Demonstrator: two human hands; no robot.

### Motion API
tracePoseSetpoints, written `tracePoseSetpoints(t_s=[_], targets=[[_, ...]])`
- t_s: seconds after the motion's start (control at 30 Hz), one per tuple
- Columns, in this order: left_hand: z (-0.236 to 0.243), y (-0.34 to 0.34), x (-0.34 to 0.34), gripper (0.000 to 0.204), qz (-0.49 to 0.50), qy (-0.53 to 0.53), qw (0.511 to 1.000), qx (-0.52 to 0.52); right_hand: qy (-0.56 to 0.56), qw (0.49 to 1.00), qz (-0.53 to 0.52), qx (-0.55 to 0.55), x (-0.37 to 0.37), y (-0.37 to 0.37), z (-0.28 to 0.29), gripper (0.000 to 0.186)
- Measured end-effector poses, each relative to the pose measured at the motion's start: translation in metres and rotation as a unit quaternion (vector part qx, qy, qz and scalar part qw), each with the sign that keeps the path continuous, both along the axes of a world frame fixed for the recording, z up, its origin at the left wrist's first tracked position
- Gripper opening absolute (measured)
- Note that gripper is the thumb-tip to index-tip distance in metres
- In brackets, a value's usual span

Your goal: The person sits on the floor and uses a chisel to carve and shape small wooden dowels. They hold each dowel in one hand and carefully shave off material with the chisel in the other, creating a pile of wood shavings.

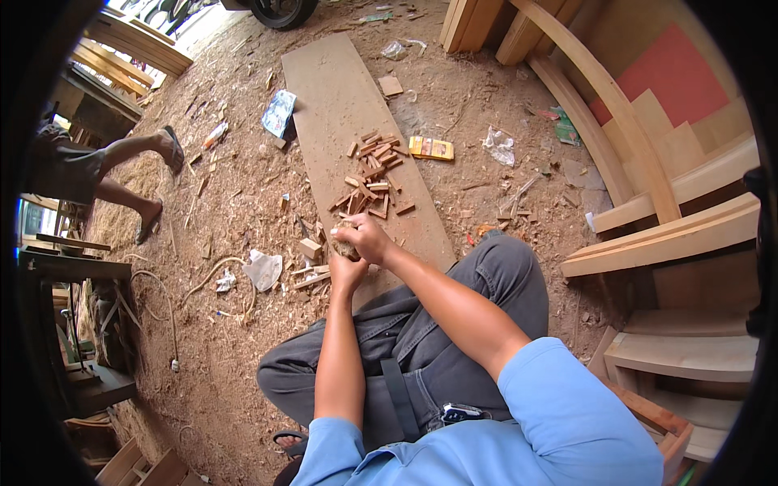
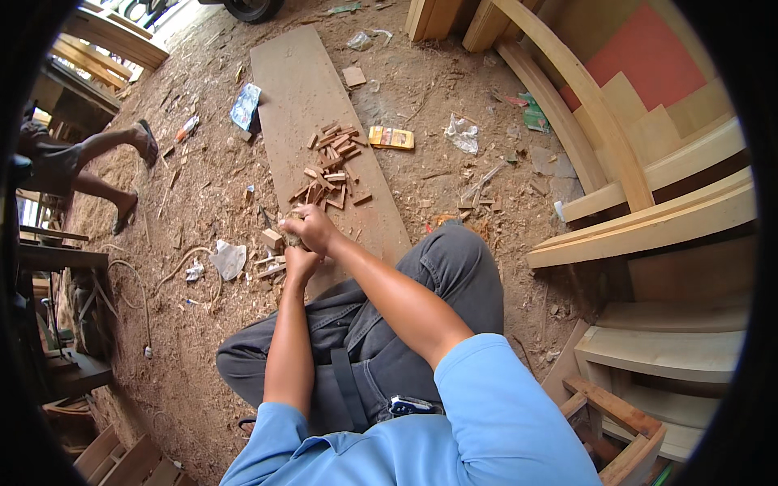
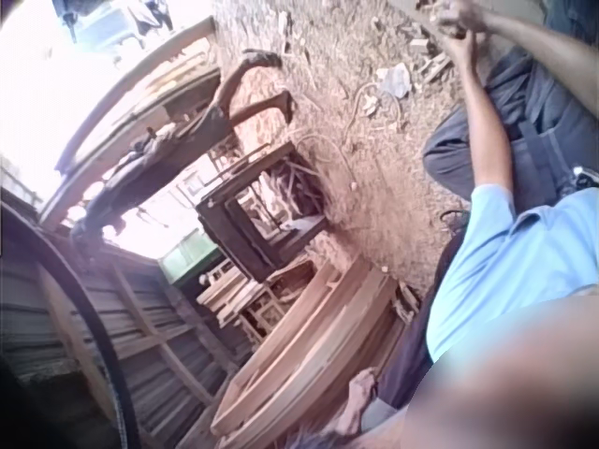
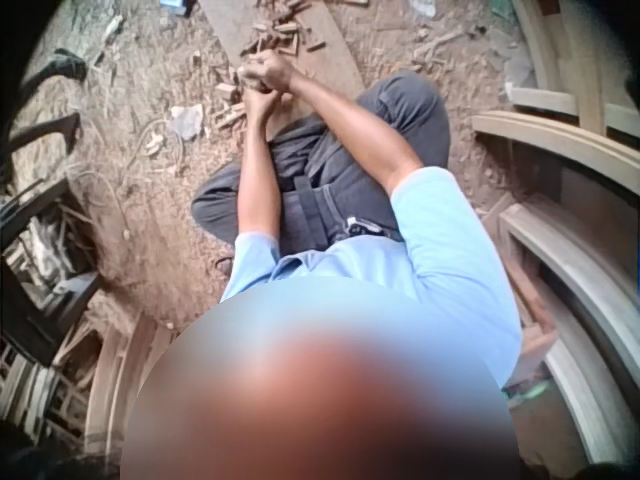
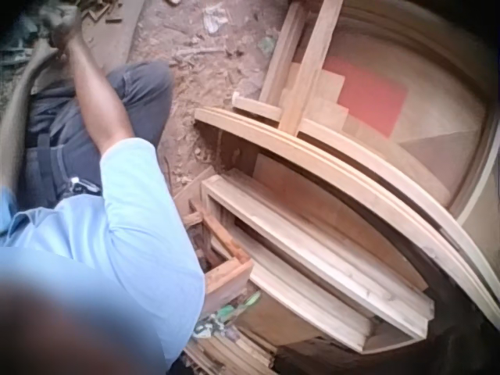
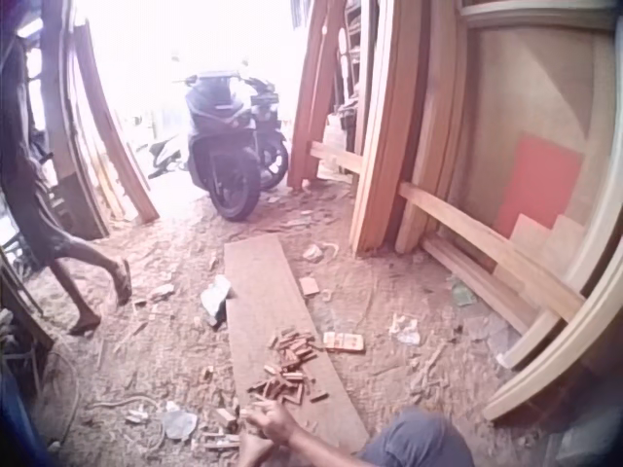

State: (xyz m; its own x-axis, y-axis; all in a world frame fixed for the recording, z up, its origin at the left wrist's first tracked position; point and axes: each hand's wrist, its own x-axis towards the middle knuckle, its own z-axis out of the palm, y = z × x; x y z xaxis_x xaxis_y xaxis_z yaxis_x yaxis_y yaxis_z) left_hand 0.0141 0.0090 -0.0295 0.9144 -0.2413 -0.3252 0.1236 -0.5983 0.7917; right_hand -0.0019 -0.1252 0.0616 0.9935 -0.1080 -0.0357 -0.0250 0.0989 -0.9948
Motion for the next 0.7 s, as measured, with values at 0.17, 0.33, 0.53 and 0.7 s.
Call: tracePoseSetpoints(t_s=[0.17, 0.33, 0.53, 0.7], targets=[[0.0052, 0.0006, -0.0009, 0.035, -0.016, 0.002, 0.998, 0.059, -0.01, 1.0, -0.027, 0.01, -0.004, -0.0011, 0.0058, 0.029], [0.0011, 0.0004, 0.0009, 0.033, -0.016, -0.03, 0.999, 0.013, -0.032, 0.998, -0.018, 0.057, -0.0029, 0.0009, 0.0083, 0.028], [-0.0041, 0.0015, 0.0021, 0.032, -0.014, 0.003, 0.999, 0.034, -0.031, 0.999, -0.021, 0.024, -0.0023, 0.0011, 0.0042, 0.026], [0.0009, -0.0002, -0.0007, 0.026, 0.001, 0.012, 1.0, 0.026, -0.008, 0.998, 0.011, 0.061, 0.0001, -0.0025, 0.005, 0.025]])
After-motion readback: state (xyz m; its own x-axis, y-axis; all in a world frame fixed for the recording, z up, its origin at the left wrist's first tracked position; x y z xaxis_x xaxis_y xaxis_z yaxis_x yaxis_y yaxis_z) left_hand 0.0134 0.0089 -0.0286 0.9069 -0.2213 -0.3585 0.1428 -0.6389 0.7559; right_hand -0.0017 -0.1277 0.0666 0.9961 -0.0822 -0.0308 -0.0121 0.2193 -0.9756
